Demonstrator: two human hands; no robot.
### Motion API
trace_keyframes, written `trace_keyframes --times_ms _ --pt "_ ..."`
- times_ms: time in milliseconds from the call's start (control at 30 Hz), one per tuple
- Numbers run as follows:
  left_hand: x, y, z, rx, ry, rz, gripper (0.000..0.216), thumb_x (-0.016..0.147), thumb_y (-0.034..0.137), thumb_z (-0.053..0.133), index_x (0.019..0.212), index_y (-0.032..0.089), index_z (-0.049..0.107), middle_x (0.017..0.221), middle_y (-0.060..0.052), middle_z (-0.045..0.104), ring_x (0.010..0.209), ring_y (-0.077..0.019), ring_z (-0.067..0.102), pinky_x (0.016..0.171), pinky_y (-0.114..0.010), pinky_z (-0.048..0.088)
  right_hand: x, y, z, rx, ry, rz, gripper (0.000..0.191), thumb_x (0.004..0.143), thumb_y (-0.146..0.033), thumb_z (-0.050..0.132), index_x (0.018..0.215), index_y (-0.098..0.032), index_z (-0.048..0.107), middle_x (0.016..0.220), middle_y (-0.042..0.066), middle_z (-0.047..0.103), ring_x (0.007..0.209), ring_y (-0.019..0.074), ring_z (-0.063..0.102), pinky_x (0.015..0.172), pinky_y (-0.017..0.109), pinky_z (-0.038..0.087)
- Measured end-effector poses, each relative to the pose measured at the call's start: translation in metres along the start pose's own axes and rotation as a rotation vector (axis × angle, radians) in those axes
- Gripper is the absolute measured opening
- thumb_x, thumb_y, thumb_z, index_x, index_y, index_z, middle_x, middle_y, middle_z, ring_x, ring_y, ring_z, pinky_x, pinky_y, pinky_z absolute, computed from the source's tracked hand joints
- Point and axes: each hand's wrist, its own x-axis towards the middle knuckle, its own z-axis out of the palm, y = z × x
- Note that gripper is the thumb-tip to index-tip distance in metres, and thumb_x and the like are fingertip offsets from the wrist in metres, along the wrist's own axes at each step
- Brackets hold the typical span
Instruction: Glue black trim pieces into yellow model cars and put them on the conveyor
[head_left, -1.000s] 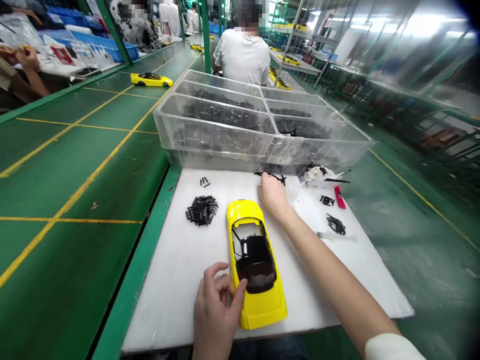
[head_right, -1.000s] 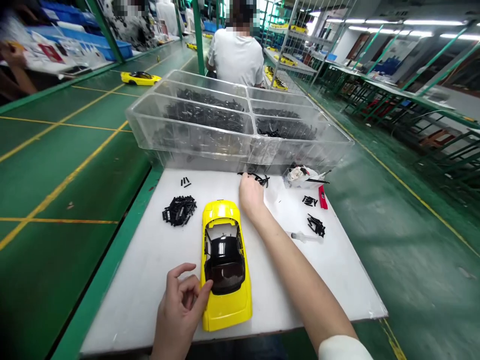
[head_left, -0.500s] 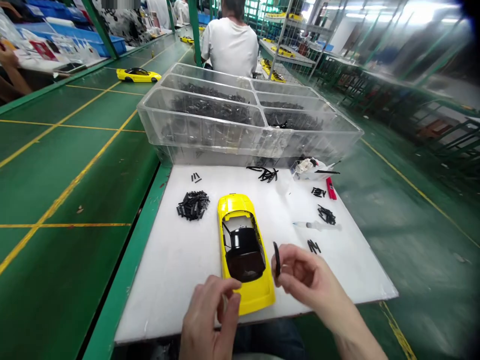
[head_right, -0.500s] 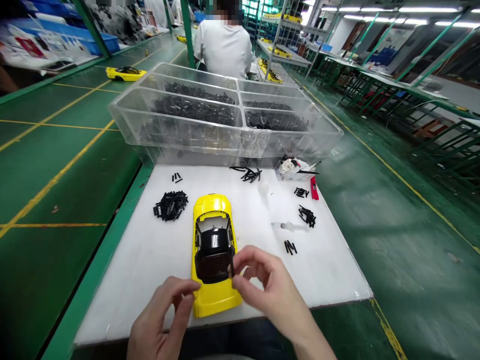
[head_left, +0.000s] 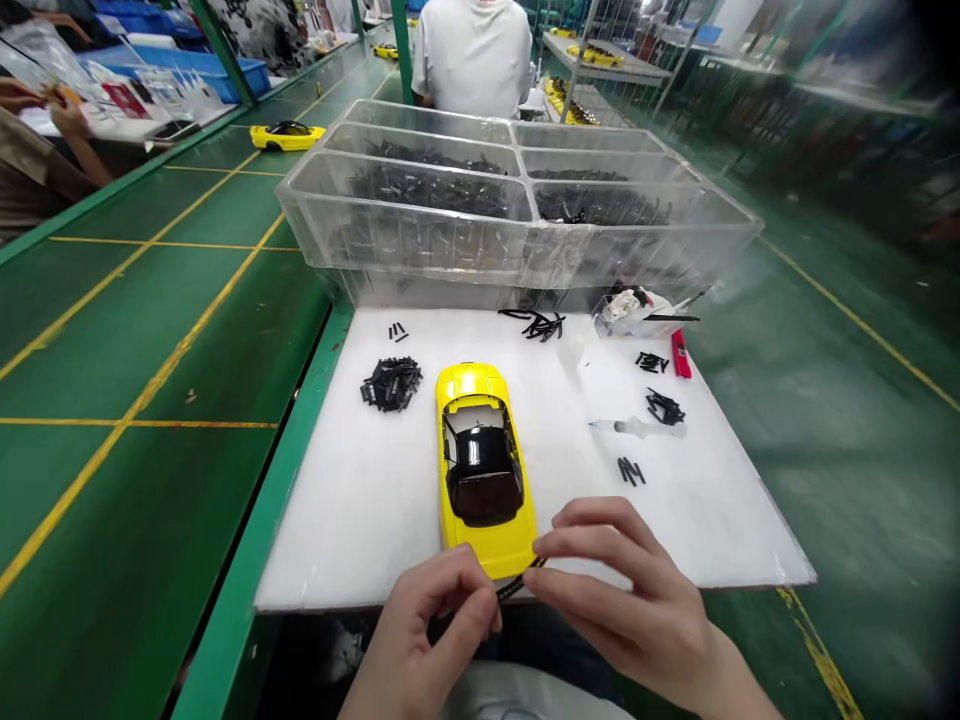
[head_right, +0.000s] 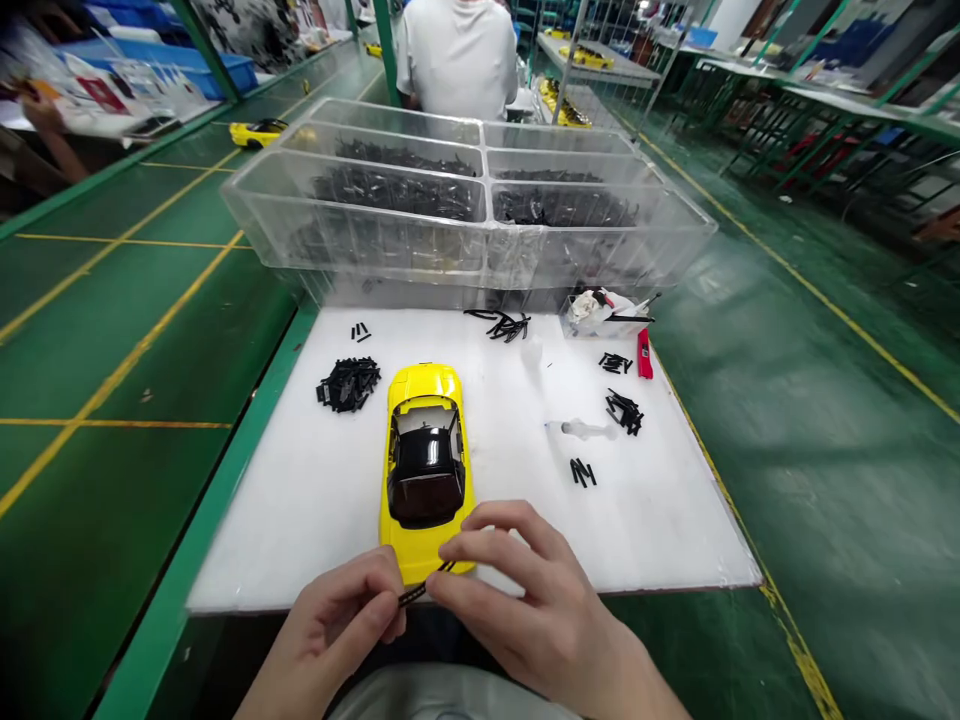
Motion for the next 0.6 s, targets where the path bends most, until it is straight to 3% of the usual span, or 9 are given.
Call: trace_keyframes --times_ms 100,267,333,433,467,600 --pt "0.001 0.004 -0.002 0.031 -0.053 -0.050 0.047 0.089 0.055 0.052 0.061 0.018 0.055 0.062 -0.001 0.052 0.061 -0.0137 0.047 0.059 -0.025 0.037 0.010 0.008 -0.005 -0.090 -0.118 -0.178 0.018 0.089 -0.006 0.058 0.103 -0.012 0.068 0.086 0.008 0.071 0.088 0.0188 0.058 0.076 0.031 0.058" --pt "0.001 0.004 -0.008 0.083 -0.078 -0.046 0.046 0.090 0.054 0.049 0.061 0.019 0.057 0.063 -0.002 0.056 0.061 -0.0149 0.050 0.058 -0.026 0.038 0.021 0.012 -0.003 -0.070 -0.145 -0.165 0.014 0.091 -0.012 0.058 0.099 -0.016 0.068 0.087 0.007 0.074 0.086 0.0182 0.063 0.075 0.030 0.060" --pt "0.004 -0.001 -0.012 0.195 0.057 -0.039 0.041 0.092 0.052 0.048 0.069 0.021 0.062 0.069 -0.002 0.061 0.064 -0.0162 0.053 0.060 -0.028 0.040 0.021 0.017 0.001 -0.046 -0.163 -0.131 0.015 0.091 -0.010 0.057 0.101 -0.016 0.067 0.086 0.007 0.073 0.086 0.0181 0.063 0.076 0.032 0.060" --pt "0.014 -0.016 -0.016 0.419 0.416 -0.038 0.032 0.092 0.050 0.048 0.098 0.024 0.064 0.082 -0.002 0.067 0.069 -0.0182 0.055 0.067 -0.031 0.043 0.019 0.027 0.010 -0.058 -0.194 -0.065 0.016 0.090 -0.008 0.057 0.102 -0.015 0.066 0.089 0.009 0.072 0.087 0.0186 0.061 0.073 0.032 0.060" --pt "0.019 -0.021 -0.015 0.466 0.482 -0.033 0.032 0.092 0.050 0.049 0.107 0.024 0.061 0.084 -0.001 0.067 0.070 -0.0184 0.056 0.070 -0.033 0.043 0.018 0.030 0.013 -0.076 -0.203 -0.056 0.016 0.089 -0.007 0.058 0.101 -0.015 0.065 0.089 0.010 0.071 0.087 0.0190 0.061 0.072 0.032 0.060" --pt "0.032 -0.033 -0.008 0.498 0.481 0.012 0.034 0.091 0.044 0.050 0.117 0.023 0.050 0.067 0.006 0.057 0.062 -0.0159 0.051 0.078 -0.035 0.040 0.017 0.036 0.023 -0.193 -0.204 -0.095 0.015 0.087 -0.004 0.058 0.097 -0.012 0.066 0.088 0.011 0.071 0.087 0.0211 0.061 0.071 0.032 0.060"
